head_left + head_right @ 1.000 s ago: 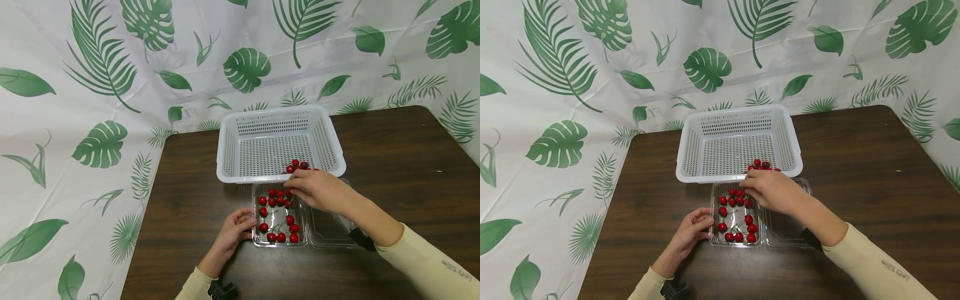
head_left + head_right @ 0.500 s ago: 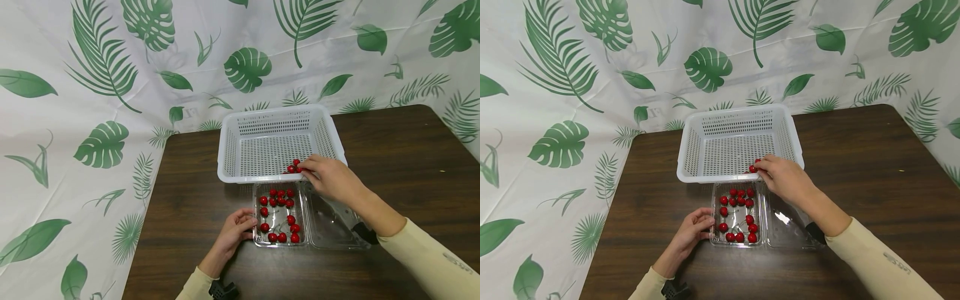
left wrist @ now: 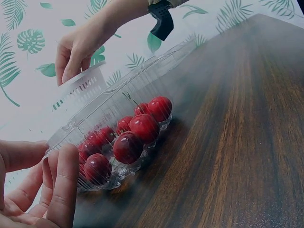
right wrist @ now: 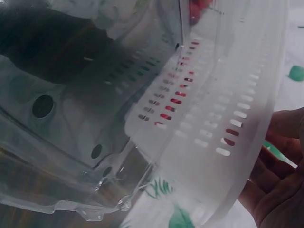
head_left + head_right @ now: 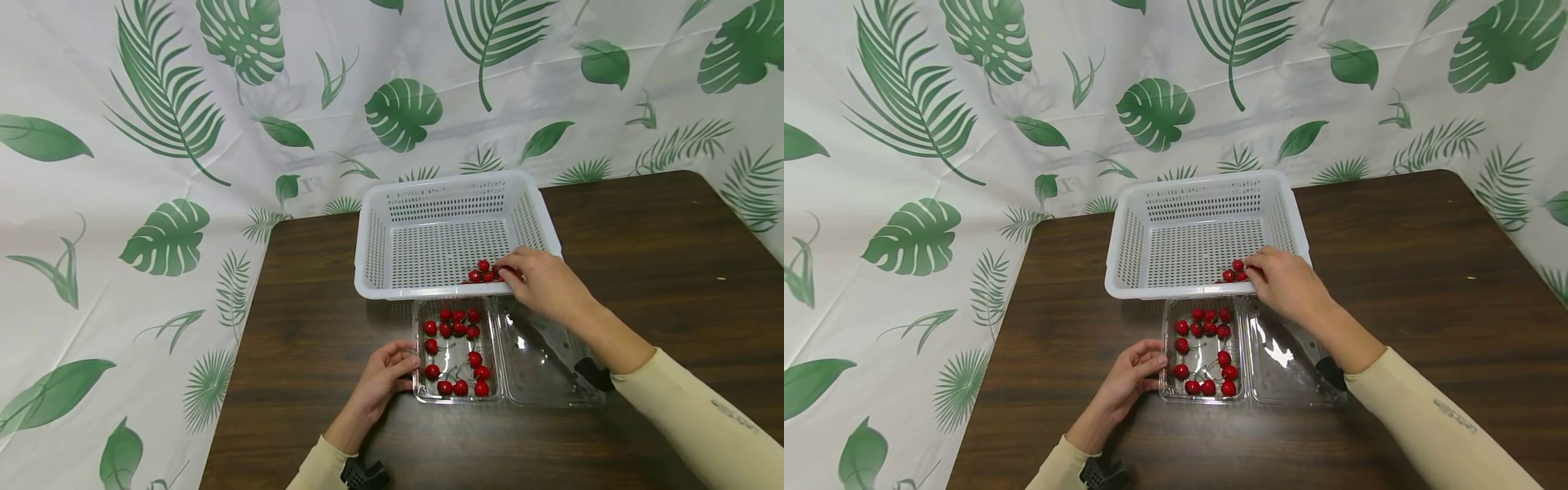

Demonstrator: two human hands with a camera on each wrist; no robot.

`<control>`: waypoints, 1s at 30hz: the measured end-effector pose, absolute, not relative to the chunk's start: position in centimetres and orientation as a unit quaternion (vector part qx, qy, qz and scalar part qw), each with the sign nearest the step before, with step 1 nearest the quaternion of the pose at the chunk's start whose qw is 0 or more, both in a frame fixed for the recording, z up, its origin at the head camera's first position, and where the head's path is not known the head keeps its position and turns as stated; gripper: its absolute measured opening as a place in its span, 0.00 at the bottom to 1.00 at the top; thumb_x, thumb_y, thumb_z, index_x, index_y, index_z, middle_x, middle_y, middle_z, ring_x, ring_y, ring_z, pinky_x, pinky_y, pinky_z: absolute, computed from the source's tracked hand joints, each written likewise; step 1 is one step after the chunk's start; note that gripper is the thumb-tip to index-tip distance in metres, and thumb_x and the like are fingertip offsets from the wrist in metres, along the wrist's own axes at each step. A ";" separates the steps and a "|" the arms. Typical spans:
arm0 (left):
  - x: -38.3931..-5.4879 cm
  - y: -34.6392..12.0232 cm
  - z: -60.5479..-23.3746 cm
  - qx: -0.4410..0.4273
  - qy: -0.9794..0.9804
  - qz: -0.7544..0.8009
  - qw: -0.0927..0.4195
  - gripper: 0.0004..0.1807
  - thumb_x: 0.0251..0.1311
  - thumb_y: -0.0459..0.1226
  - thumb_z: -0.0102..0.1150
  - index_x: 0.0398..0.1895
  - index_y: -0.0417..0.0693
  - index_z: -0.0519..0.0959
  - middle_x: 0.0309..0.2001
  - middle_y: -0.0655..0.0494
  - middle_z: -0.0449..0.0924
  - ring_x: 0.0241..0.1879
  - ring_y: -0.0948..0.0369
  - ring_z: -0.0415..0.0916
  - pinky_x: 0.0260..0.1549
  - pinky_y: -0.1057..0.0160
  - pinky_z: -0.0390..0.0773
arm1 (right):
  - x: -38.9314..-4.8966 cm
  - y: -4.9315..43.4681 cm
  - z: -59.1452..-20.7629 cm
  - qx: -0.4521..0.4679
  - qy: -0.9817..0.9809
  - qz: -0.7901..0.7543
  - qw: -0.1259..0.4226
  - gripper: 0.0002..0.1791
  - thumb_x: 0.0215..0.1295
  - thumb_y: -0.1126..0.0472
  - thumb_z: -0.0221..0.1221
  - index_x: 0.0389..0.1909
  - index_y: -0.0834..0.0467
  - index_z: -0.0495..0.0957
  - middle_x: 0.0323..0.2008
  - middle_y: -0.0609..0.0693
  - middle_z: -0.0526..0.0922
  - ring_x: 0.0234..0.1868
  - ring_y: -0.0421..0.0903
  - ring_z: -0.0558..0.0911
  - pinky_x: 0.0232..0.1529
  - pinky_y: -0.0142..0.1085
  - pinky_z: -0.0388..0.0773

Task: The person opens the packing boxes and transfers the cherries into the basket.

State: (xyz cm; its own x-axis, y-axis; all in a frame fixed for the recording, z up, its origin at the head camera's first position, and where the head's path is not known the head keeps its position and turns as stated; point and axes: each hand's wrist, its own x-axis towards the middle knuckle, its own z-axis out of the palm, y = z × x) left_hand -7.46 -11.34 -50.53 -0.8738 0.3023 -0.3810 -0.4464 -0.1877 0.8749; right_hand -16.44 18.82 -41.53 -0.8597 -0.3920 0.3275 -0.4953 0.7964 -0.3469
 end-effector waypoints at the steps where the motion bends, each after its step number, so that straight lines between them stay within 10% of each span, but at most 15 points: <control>1: -7.5 -11.3 -50.5 -0.060 0.589 0.768 0.244 0.24 0.57 0.32 0.63 0.55 0.31 0.69 0.34 0.55 0.77 0.31 0.63 0.76 0.25 0.67 0.80 | -16.5 18.9 -41.6 0.231 -0.941 0.217 0.116 0.10 0.61 0.62 0.62 0.42 0.62 0.83 0.35 0.53 0.83 0.31 0.48 0.79 0.34 0.46 0.79; 22: -7.6 -11.2 -50.5 -0.063 0.586 0.770 0.242 0.21 0.59 0.30 0.61 0.54 0.30 0.69 0.34 0.55 0.78 0.31 0.63 0.76 0.25 0.67 0.79 | -15.9 19.0 -41.3 0.194 -0.956 0.183 0.120 0.10 0.60 0.60 0.62 0.40 0.59 0.85 0.36 0.55 0.84 0.31 0.49 0.81 0.28 0.48 0.77; 30: -7.6 -11.2 -50.5 -0.063 0.585 0.771 0.243 0.21 0.60 0.29 0.60 0.55 0.29 0.68 0.34 0.54 0.78 0.32 0.62 0.75 0.25 0.67 0.79 | -14.4 17.3 -40.2 0.257 -0.929 0.167 0.210 0.10 0.54 0.61 0.66 0.38 0.58 0.85 0.35 0.51 0.83 0.30 0.48 0.81 0.25 0.44 0.79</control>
State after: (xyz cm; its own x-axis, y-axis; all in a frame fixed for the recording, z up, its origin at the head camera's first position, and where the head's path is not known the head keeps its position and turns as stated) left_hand -7.56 -11.20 -50.50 -0.8735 0.3015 -0.3823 -0.4494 -0.1973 0.8713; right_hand -14.39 17.33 -40.19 -0.7803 -0.4064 0.4753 -0.5464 0.8128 -0.2021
